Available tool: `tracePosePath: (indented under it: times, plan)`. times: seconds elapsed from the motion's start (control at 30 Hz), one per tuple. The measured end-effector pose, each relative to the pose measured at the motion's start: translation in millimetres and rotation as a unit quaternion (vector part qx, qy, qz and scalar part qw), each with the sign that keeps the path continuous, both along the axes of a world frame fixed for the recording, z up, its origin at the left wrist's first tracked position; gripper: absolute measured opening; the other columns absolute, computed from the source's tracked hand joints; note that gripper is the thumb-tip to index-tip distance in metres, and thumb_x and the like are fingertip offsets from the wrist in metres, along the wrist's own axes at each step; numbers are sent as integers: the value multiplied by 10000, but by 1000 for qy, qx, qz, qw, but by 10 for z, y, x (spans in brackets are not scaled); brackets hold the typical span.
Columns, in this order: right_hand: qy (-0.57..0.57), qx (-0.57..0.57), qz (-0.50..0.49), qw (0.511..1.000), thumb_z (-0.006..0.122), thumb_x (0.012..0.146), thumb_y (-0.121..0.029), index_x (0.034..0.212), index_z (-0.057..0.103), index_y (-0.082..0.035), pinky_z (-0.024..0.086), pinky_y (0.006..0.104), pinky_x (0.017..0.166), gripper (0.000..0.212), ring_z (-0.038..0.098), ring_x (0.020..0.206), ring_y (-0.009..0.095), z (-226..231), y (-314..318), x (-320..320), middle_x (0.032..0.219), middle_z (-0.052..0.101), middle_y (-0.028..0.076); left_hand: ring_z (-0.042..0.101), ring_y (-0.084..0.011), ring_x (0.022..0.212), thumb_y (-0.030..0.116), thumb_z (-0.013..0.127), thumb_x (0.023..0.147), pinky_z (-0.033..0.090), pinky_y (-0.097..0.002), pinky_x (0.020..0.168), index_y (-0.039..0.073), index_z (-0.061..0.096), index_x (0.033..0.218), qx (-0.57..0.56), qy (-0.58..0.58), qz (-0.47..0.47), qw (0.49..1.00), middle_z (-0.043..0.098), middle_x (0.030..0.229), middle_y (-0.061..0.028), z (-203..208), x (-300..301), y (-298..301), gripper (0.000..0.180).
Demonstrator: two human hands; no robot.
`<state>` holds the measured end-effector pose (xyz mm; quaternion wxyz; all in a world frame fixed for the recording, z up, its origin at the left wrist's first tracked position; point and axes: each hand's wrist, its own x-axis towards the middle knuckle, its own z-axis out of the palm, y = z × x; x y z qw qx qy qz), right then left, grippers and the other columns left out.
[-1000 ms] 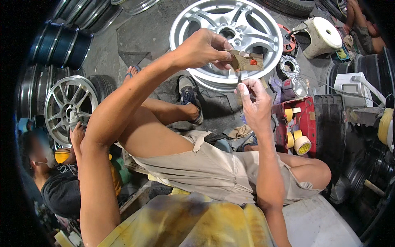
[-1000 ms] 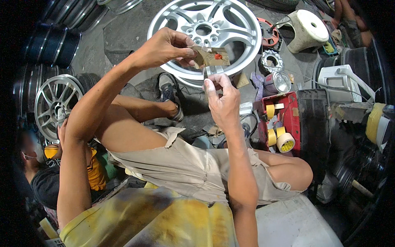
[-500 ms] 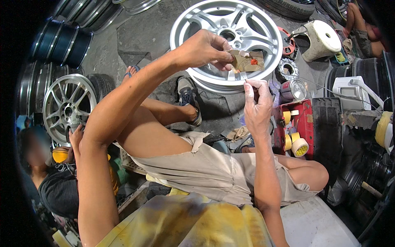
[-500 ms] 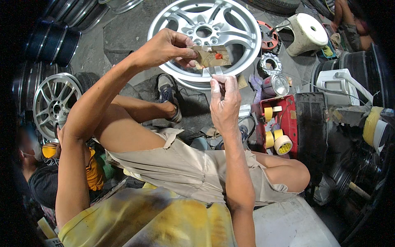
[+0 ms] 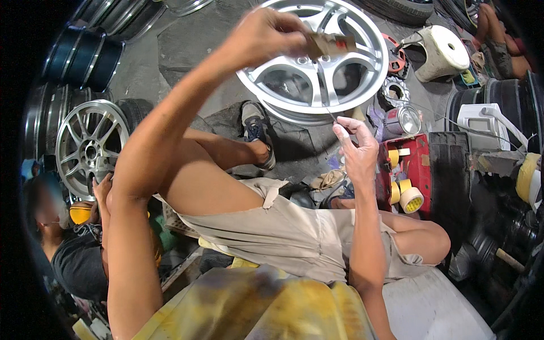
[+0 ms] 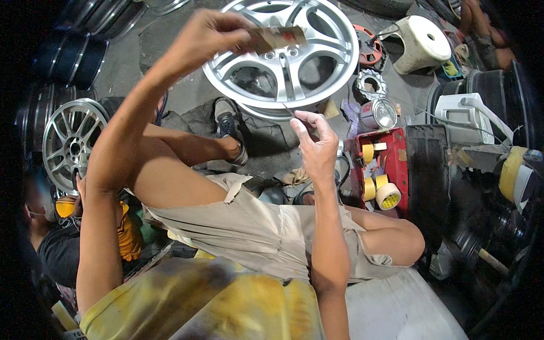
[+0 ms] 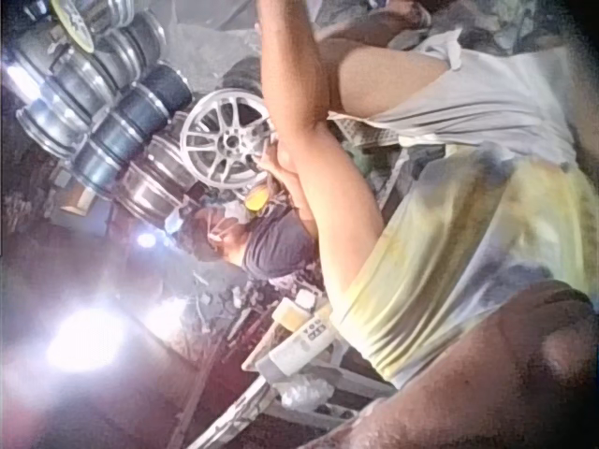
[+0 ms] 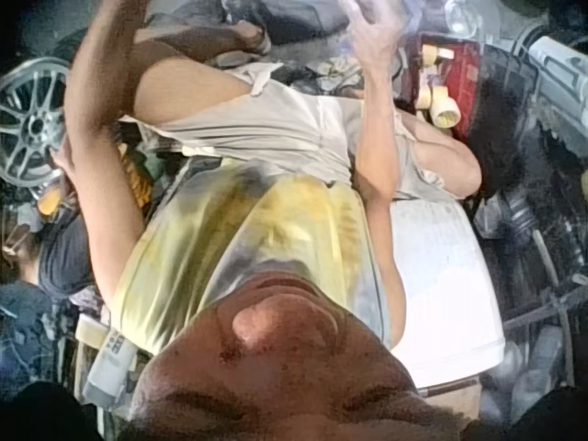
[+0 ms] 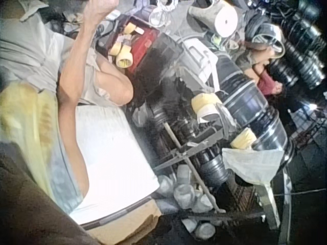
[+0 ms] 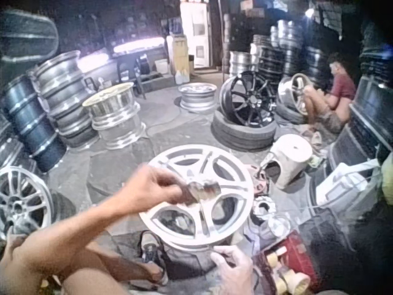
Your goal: The person is repairing a silver alloy wheel rim by applying a red substance from a small packet using a small tool. They are sitting on the floor in a workshop environment surrounded by other wheels and tires.
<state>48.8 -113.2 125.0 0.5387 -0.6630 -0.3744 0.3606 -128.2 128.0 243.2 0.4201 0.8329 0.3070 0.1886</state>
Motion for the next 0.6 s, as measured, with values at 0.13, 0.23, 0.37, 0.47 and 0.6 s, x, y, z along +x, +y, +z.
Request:
tracePosePath:
  times: [0.13, 0.23, 0.37, 0.47, 0.6]
  plan:
    - [59, 3, -30, 998, 714, 972, -107, 1182, 721, 0, 597, 253, 658, 235, 652, 938, 109, -560, -180, -40, 1076, 678, 52, 714, -149, 809, 145, 681, 962, 581, -292, 725, -37, 733, 1096, -2, -51, 116, 992, 764, 952, -96, 610, -460, 324, 232]
    - [-28, -5, -78, 997, 725, 967, -128, 1174, 727, -8, 573, 292, 796, 239, 660, 957, 149, -825, -297, 56, 1055, 676, 69, 757, -217, 907, 149, 660, 1003, 615, -334, 820, -54, 708, 1146, -38, -118, 130, 984, 769, 1007, -146, 504, -468, 618, 252]
    - [-95, 19, -100, 990, 733, 956, -127, 1158, 734, 2, 509, 308, 916, 240, 666, 1009, 180, -967, -123, -39, 1052, 713, 88, 755, -214, 902, 160, 653, 1007, 610, -336, 828, -46, 714, 1147, -37, -113, 130, 984, 768, 1024, -155, 557, -552, 703, 257]
    - [-95, 35, -109, 989, 736, 940, -122, 1122, 741, -4, 517, 344, 912, 217, 681, 1006, 232, -1065, -27, -81, 1054, 729, 114, 754, -214, 897, 165, 653, 1007, 610, -336, 827, -44, 718, 1141, -26, -106, 127, 986, 768, 1022, -153, 556, -537, 645, 257]
    - [-60, 19, -116, 991, 750, 931, -137, 1110, 743, 3, 520, 347, 927, 228, 694, 998, 235, -1102, 38, -169, 1051, 741, 115, 752, -208, 888, 170, 666, 1002, 608, -329, 827, -40, 725, 1121, -20, -102, 137, 985, 769, 1014, -147, 593, -565, 576, 248]
